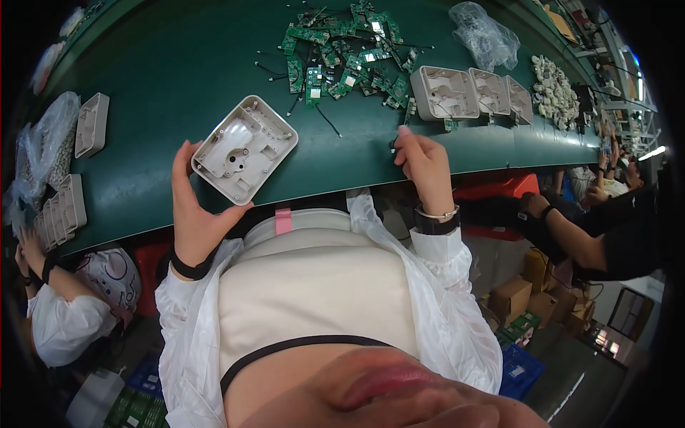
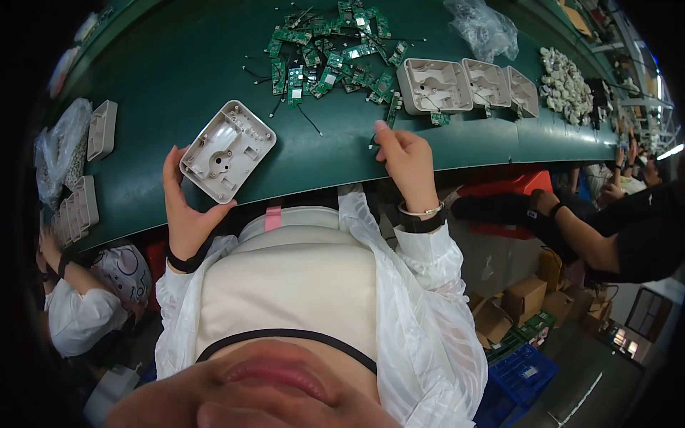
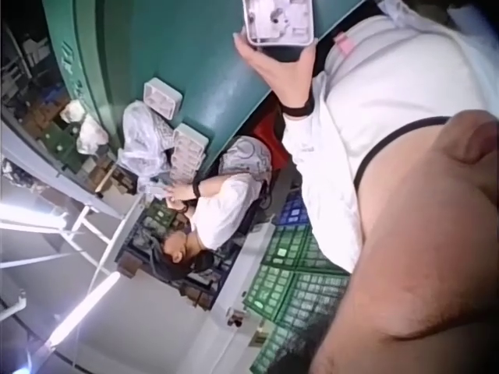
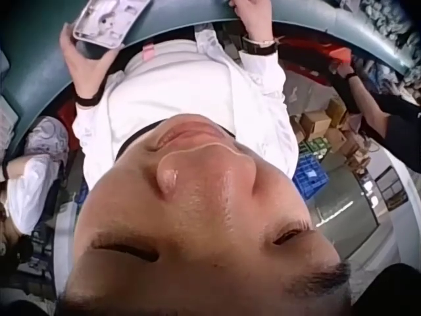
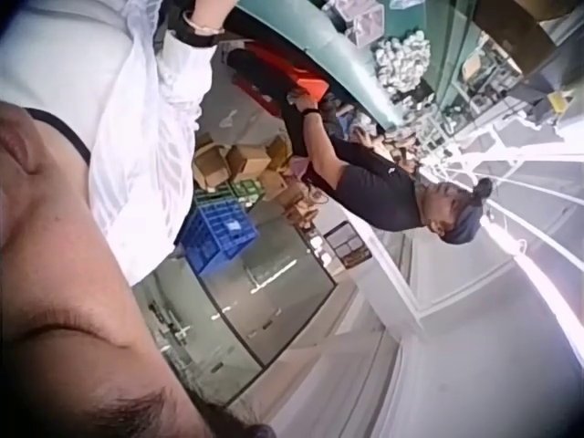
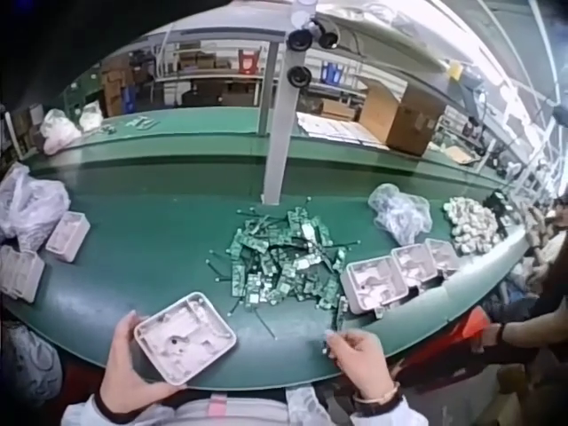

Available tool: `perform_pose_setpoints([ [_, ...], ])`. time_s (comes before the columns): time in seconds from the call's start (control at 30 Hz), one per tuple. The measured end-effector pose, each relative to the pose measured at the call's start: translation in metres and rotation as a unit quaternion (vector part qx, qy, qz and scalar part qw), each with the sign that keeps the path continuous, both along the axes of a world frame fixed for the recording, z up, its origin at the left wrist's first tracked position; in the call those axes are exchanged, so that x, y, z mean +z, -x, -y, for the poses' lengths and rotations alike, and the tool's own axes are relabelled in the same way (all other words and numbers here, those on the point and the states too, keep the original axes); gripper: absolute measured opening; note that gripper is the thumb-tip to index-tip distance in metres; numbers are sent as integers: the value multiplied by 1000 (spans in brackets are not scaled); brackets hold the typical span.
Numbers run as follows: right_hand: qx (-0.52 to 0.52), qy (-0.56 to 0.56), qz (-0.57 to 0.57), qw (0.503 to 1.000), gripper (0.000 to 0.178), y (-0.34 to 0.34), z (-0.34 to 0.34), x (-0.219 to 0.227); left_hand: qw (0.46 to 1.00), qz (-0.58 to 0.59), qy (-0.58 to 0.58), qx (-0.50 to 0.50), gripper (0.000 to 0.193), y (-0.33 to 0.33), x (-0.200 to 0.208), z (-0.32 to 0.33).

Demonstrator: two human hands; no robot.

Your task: The person picks up a circuit board and a plastic housing by hand. They thread the wires of the circuit board through a hole in the housing and then press the circuit board into its designated slot within the housing.

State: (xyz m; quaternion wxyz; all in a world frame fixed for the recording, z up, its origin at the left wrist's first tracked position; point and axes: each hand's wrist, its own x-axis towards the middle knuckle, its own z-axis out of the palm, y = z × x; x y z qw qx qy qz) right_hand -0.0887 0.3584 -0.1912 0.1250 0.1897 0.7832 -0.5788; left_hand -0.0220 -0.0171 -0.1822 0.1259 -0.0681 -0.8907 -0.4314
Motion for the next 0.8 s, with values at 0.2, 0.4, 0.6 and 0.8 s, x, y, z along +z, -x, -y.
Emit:
perform_pose_setpoints([
  [0.2, -33, 302, -43, 952, 15, 4, 3, -16, 1000, -6, 10, -9, 114, 5, 3, -1],
  [0.4, -82, 791, 114, 595, 12, 11, 16, -26, 998, -36, -18, -41, 106, 13, 8, 0],
  [0.6, -59, 702, 50, 708, 15, 14, 58, -15, 999, -1, 2, -46, 104, 12, 20, -4],
  [0.8, 140, 343, -208, 905, 11, 8, 101, 7, 998, -25, 5, -58, 103, 15, 24, -10],
])
